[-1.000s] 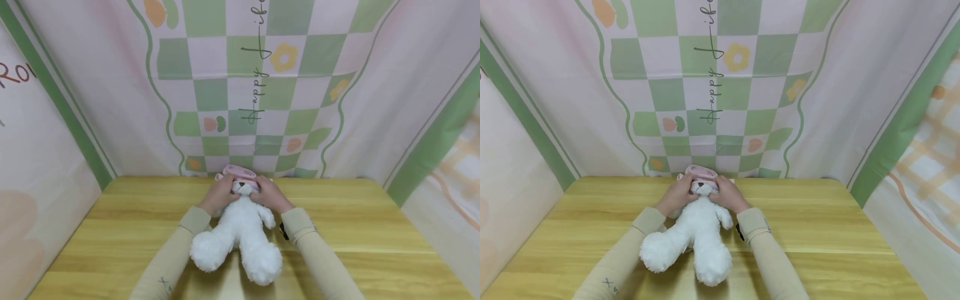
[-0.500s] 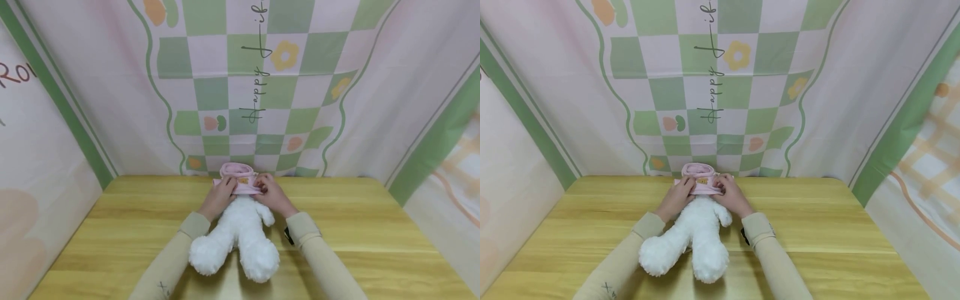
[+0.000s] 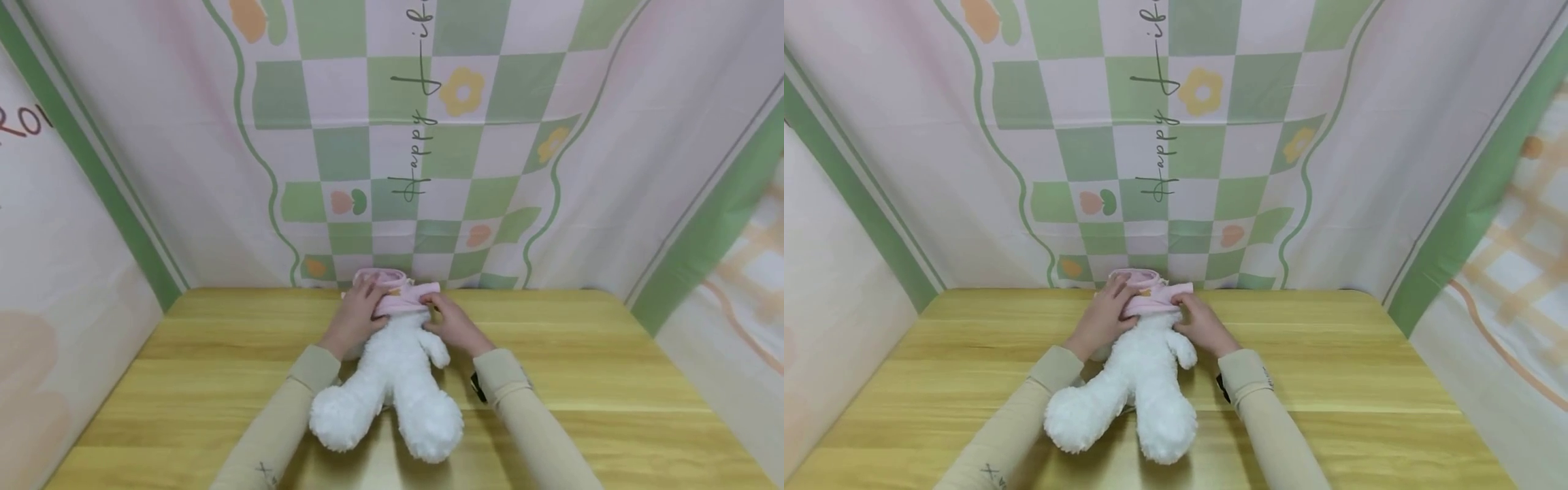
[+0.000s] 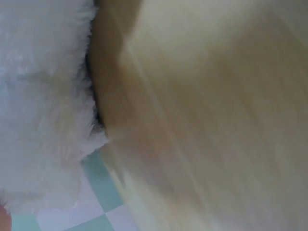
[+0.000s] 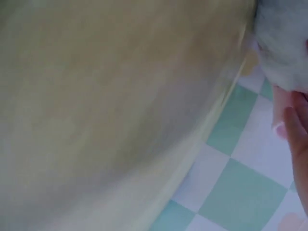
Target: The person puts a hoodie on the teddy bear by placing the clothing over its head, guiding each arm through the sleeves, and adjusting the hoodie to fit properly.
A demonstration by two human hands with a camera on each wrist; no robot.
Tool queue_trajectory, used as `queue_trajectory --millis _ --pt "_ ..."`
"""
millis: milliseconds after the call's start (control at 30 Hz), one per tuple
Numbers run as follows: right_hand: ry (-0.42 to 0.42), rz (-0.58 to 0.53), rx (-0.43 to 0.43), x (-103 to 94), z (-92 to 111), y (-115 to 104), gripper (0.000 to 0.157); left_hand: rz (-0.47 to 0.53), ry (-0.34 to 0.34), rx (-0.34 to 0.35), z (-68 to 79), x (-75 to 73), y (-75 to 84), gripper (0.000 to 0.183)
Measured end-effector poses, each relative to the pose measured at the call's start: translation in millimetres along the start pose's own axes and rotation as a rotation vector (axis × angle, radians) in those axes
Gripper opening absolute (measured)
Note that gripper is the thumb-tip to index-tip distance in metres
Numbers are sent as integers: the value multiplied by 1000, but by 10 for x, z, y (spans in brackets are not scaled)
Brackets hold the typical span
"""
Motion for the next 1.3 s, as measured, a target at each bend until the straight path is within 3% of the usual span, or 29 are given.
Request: queue_trajectory --millis 133,233,400,500,700,933,1000,1133,1300 --pt "19 61 -40 16 -16 -50 29 59 -57 -47 22 26 11 49" --pt "29 110 -58 29 -16 -94 20 -2 -15 -60 55 31 39 50" --pt "70 141 -55 66 -7 -104 21 -95 75 -42 92 43 86 53" --pt "66 131 -34 67 10 -99 18 -109 93 -44 104 54 115 53" --pt "2 183 0 -60 50 -170 13 -43 109 -96 100 61 130 64" --pt "32 241 -157 -83 39 -316 31 -13 61 -126 58 9 113 59" --pt "56 234 -206 -57 36 -330 34 -9 48 -131 57 2 118 56" --pt "76 165 -220 -28 27 -314 20 -16 54 -147 55 8 137 52" --pt "-38 -7 -192 -45 37 -274 12 -34 78 -158 63 15 157 43"
Point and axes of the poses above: each hand's wrist, its own z-axis away from the middle knuckle, its own x-axis out of the palm, y = z × x, the point moved 2 cm from there along -z, towards the middle knuckle, and after that the axes turned 2 degrees about x, right-handed, at the moved point
